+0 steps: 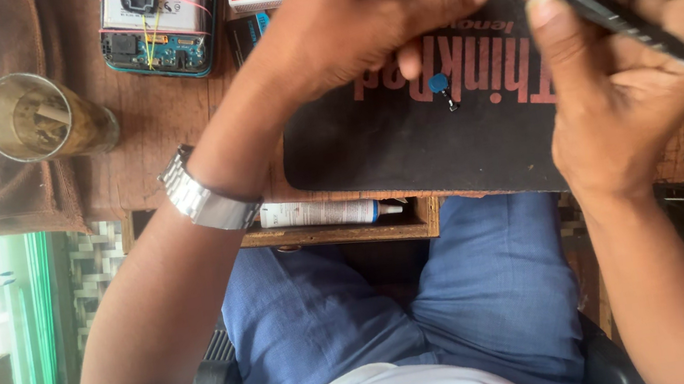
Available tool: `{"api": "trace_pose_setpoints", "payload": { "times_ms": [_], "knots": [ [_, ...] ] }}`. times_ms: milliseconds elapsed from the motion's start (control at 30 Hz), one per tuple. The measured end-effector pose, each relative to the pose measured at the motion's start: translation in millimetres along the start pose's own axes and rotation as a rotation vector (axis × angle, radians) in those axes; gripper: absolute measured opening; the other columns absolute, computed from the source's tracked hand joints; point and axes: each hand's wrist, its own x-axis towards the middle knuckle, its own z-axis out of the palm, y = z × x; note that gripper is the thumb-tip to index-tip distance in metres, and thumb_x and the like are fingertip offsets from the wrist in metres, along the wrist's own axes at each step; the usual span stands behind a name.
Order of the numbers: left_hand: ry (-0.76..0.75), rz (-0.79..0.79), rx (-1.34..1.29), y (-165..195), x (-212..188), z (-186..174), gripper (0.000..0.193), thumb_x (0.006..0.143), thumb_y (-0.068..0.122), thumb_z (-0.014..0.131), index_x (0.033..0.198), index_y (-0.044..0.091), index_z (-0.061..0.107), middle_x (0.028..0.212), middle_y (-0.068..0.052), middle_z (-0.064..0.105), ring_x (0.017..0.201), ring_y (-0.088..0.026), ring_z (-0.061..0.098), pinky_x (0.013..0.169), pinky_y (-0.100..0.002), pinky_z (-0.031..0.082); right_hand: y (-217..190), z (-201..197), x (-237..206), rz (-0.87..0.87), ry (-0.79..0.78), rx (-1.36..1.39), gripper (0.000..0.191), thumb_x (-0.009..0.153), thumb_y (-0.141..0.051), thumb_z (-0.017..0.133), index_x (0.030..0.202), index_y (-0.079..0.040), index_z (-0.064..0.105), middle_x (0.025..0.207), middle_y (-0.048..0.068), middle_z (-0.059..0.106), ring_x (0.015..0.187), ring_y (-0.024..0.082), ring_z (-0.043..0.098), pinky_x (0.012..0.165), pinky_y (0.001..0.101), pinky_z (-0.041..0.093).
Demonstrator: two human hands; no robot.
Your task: The person cleans a small blue component with a brush and tweezers, then brushes and scrapes the edges of a disassembled smartphone held with rubber bands. The person uses a brush and tweezers to clean and scrape the components.
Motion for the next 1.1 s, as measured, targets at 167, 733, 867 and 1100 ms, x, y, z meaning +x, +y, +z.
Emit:
{"api": "trace_pose_setpoints", "payload": {
  "times_ms": [167, 733, 867, 1100],
  "knots": [
    [-0.035, 0.057, 0.069, -7, -1, -15, 0.016, 0.096, 0.016, 0.07, 0.111, 0.009, 0.069, 0.086, 0.004, 0.071, 0.055, -0.001, 0.063, 0.046, -0.02, 0.054, -11, -10, -3, 0.307, 0.094, 0.226, 0.022, 0.116, 0.008, 0.071, 0.129, 0.004, 0.054, 0.113, 0.013, 0.064, 0.101, 0.017, 0.068, 0.097, 0.0283, 0.06],
    [-0.306, -0.116, 0.325, -5, 13, -17, 0.014, 0.084, 0.017, 0.083, 0.088, 0.006, 0.075, 0.072, -0.001, 0.076, 0.052, -0.006, 0.069, 0.045, -0.02, 0.056, -24, 2, 7, 0.435, -0.247, -0.018, 0.013, 0.108, -0.008, 0.066, 0.114, 0.001, 0.059, 0.1, 0.008, 0.068, 0.088, 0.011, 0.069, 0.082, 0.0221, 0.058],
    [-0.297, -0.146, 0.33, -6, 15, -15, 0.013, 0.083, 0.015, 0.083, 0.088, 0.006, 0.076, 0.07, -0.002, 0.076, 0.051, -0.006, 0.068, 0.044, -0.02, 0.055, -25, 4, 8, 0.468, -0.223, -0.048, 0.012, 0.104, -0.008, 0.064, 0.111, 0.001, 0.06, 0.096, 0.007, 0.069, 0.083, 0.009, 0.068, 0.071, 0.0183, 0.055],
    [-0.281, -0.157, 0.34, -3, 14, -15, 0.015, 0.083, 0.018, 0.084, 0.088, 0.006, 0.076, 0.068, -0.001, 0.075, 0.049, -0.006, 0.067, 0.042, -0.019, 0.053, -25, 5, 11, 0.427, -0.253, -0.081, 0.012, 0.105, -0.007, 0.065, 0.112, 0.002, 0.061, 0.096, 0.009, 0.07, 0.084, 0.009, 0.069, 0.072, 0.0174, 0.056]
  ]
}}
